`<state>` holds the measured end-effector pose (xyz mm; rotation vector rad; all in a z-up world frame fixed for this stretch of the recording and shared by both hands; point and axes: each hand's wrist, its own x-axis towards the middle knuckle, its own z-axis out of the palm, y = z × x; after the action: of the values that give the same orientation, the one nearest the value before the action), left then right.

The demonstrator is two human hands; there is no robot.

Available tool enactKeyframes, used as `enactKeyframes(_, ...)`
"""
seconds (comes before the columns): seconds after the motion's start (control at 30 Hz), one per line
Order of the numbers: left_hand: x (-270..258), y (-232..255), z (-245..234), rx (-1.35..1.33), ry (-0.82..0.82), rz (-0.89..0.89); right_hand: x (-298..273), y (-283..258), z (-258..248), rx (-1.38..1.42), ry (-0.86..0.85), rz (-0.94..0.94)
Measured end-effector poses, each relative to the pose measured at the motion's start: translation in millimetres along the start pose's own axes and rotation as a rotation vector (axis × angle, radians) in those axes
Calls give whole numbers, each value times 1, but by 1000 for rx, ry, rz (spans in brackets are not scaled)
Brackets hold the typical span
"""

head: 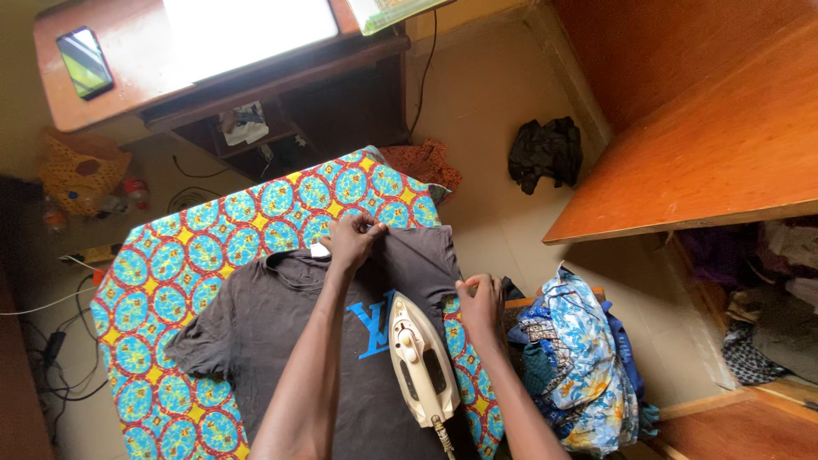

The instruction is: The person irons a dark gray t-shirt on a patterned ironing board. They smooth the fabric with one hand while moving the iron with the other, covering the front and sleeves. The shirt remains on the board throughout the clip.

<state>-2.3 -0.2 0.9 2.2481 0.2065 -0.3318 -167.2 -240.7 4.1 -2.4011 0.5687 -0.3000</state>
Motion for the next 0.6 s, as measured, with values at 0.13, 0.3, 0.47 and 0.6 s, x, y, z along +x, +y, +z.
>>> enactKeyframes(0.13, -1, 0, -4, -31, 12, 50, -18, -65, -53, 32, -235, 126)
enactKeyframes(0.3, -1, 4, -12, 37, -3, 251, -101, -135, -86, -99, -628, 298)
enactKeyframes(0.47, -2, -22, -10, -235, -108, 148, -106, -129, -71, 113, -432, 642)
enactKeyframes(0.6, 3, -19, -8, -247, -93, 136, -53, -139, -59, -29, -358, 374)
